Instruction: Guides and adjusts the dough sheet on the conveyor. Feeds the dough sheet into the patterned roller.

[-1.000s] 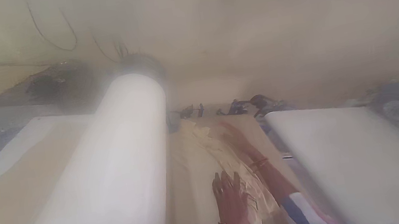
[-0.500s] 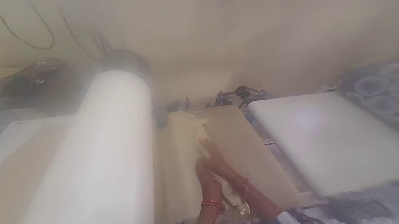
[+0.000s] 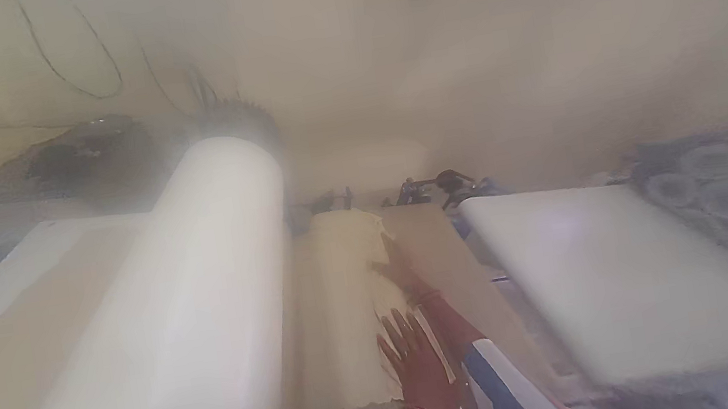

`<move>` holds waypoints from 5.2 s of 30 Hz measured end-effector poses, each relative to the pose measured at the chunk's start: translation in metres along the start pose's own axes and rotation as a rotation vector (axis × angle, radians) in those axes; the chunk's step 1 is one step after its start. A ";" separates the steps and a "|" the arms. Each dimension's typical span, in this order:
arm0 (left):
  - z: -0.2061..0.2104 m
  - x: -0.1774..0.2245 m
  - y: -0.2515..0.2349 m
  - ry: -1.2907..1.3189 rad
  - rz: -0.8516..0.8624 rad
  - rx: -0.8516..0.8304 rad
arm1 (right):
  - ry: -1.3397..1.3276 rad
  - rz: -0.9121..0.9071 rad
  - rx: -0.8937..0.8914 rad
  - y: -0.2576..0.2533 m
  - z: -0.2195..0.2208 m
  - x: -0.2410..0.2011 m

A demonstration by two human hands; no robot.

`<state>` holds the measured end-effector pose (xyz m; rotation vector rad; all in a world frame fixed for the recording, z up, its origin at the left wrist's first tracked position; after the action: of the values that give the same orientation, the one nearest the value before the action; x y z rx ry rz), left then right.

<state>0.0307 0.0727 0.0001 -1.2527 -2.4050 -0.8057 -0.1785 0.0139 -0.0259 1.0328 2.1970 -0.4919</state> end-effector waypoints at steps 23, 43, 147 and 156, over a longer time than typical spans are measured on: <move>-0.010 -0.051 -0.026 -0.043 -0.243 0.175 | 0.100 -0.041 -0.105 -0.026 0.002 0.002; -0.022 0.001 -0.027 0.964 0.014 -0.062 | -0.437 -0.119 0.099 -0.012 -0.104 0.021; 0.208 0.430 -0.283 -0.354 0.382 -0.014 | 0.457 -0.057 -0.245 0.044 -0.410 0.388; 0.230 0.467 -0.289 -0.350 0.353 0.010 | 0.312 0.415 -0.025 0.246 -0.485 0.412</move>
<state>-0.4763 0.3820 -0.0426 -1.8765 -2.3234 -0.5021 -0.3758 0.6649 0.0210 1.5906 2.1524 -0.1189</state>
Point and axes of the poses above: each hand's wrist, its own y-axis away from the middle knuckle, its own z-axis out of the palm, x = y × z, the point moved 8 cm from there along -y, towards the middle knuckle, and after that the axes turned 12 degrees about -z, right-handed, at the moved point
